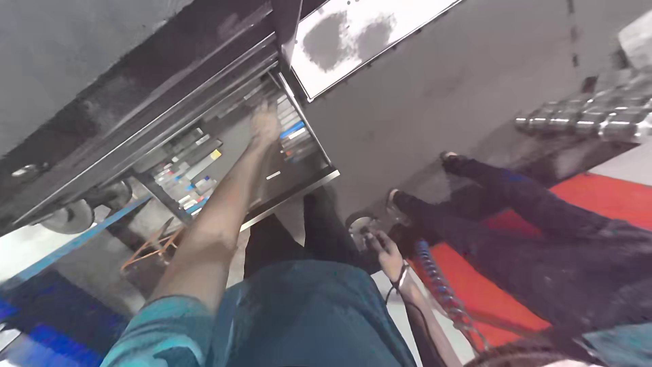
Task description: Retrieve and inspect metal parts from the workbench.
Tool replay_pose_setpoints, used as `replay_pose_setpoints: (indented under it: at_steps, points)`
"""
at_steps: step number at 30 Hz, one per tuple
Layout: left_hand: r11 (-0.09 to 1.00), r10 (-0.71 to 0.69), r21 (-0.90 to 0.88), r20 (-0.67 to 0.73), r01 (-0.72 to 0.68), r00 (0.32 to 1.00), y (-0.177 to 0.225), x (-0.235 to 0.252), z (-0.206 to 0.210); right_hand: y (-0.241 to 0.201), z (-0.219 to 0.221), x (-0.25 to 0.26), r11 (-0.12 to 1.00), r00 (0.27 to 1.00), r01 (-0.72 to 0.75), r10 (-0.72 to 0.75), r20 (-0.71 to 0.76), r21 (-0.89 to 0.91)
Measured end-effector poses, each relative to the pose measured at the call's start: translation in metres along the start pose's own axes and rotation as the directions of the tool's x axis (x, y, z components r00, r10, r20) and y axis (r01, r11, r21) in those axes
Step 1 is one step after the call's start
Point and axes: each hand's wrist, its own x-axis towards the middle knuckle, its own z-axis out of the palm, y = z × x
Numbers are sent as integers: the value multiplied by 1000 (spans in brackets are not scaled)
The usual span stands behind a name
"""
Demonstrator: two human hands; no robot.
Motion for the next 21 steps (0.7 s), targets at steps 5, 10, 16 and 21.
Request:
replay_pose_setpoints:
  at_steps: [5,10,16,21]
  points:
    - [996,-72,48,51,69,996,6,5,1,18,0,-10,992,995,-104,104,3,-76]
    - [986,-39,164,82,25,996,4,17,-6,21,-8,-19,995,995,-93,92,-25,-42]
    - [983,-125,-112,167,145,978,-14,-1,-40,-18,-14,-19,995,999,11,-16,-51,-98]
    - [655,5,-751,117,85,993,-14,-110,-65,-133,9,-26,952,962,271,-262,77,-142]
